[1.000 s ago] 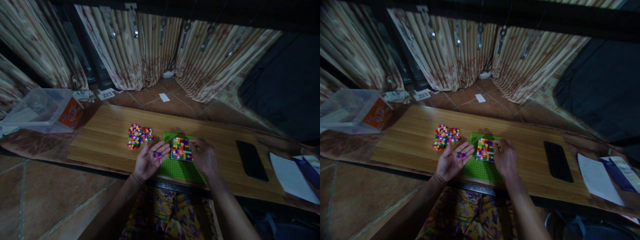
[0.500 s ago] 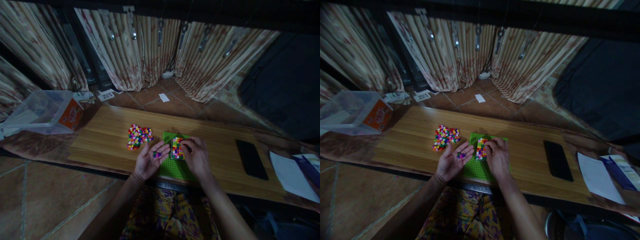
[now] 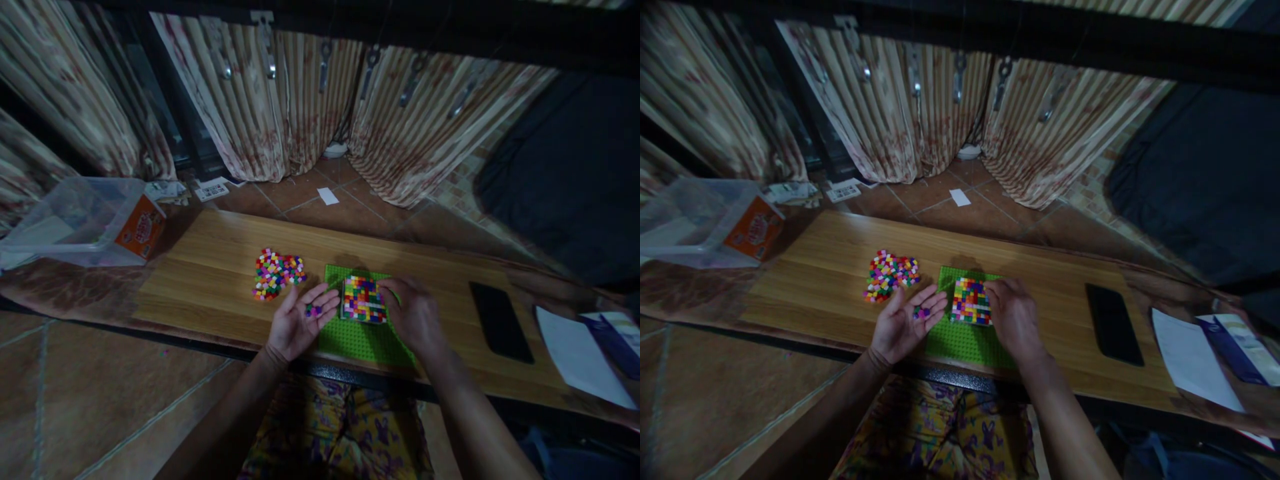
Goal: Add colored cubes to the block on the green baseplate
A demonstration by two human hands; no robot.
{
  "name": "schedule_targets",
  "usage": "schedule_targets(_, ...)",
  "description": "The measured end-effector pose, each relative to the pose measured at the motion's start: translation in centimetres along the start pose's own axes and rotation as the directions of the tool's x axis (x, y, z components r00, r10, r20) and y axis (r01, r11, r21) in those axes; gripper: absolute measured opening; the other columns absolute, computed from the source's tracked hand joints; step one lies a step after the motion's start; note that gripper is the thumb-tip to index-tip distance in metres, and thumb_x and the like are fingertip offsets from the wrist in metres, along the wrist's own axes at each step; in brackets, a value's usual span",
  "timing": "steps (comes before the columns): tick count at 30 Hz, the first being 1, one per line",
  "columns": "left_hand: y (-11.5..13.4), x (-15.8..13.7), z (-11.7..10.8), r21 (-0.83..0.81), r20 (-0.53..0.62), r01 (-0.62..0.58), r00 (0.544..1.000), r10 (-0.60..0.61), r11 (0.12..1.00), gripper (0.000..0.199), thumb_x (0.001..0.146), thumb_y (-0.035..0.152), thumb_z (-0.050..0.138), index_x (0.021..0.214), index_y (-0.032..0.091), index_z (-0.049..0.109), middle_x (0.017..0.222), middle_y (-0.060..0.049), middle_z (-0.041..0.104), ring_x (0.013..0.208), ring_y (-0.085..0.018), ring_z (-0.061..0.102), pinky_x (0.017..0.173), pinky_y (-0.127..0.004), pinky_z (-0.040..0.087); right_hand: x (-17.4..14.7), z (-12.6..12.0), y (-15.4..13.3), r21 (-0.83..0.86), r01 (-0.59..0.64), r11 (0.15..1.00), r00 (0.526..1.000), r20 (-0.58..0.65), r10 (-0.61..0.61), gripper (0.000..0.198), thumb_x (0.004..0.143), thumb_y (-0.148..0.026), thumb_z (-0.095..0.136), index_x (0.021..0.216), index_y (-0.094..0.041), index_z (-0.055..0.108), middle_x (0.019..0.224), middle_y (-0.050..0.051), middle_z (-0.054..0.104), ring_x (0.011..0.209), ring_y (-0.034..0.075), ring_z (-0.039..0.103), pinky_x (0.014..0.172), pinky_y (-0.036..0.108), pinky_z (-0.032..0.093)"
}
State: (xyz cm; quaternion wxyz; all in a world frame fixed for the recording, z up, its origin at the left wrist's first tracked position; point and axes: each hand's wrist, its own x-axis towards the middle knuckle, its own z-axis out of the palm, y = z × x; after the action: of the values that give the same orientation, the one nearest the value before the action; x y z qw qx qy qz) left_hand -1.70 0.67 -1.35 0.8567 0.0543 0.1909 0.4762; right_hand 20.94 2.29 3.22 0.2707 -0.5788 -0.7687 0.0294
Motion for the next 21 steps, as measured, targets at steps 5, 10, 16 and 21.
schedule_targets(5,-0.02,0.01,-0.08,-0.008,0.008,0.001,1.000,-0.001,1.000,0.059,0.089,0.051,0.039,0.127,0.007,0.050,0.123,-0.019,0.059,0.116,-0.024,0.055,0.102,-0.035,0.038,0.32,0.62,0.85,-0.102,0.152,0.983,0.985,0.099,-0.142,0.031,0.092,-0.025,0.038,0.087,-0.020,0.068,0.086,0.008,0.064,0.081,0.022,0.055,0.076,0.035,0.045)
schedule_targets(10,-0.04,0.01,-0.13,-0.011,0.020,0.000,1.000,0.001,1.000,0.057,0.090,0.050,0.038,0.125,0.007,0.052,0.125,-0.018,0.058,0.115,-0.024,0.055,0.103,-0.036,0.036,0.70,0.66,0.93,-0.140,0.221,0.965,0.964,0.181,-0.195,0.030,0.091,-0.022,0.038,0.088,-0.019,0.068,0.085,0.008,0.062,0.081,0.022,0.053,0.077,0.035,0.045)
schedule_targets(16,0.00,-0.04,-0.09,-0.011,0.025,0.011,1.000,-0.010,1.000,0.057,0.089,0.050,0.039,0.124,0.007,0.053,0.124,-0.019,0.058,0.115,-0.024,0.056,0.103,-0.035,0.036,0.60,0.76,0.33,-0.036,0.136,0.990,0.989,0.068,-0.134,0.025,0.090,-0.023,0.043,0.086,-0.019,0.068,0.088,0.007,0.064,0.084,0.021,0.056,0.078,0.035,0.047)
schedule_targets(21,-0.07,-0.05,-0.08,-0.028,0.026,0.005,1.000,-0.004,1.000,0.054,0.090,0.049,0.039,0.122,0.007,0.054,0.123,-0.018,0.059,0.113,-0.024,0.057,0.103,-0.035,0.036,0.08,0.52,0.39,0.059,0.022,0.998,1.000,-0.023,-0.021,0.020,0.087,-0.027,0.049,0.094,-0.019,0.067,0.092,0.007,0.066,0.087,0.022,0.059,0.080,0.037,0.048)
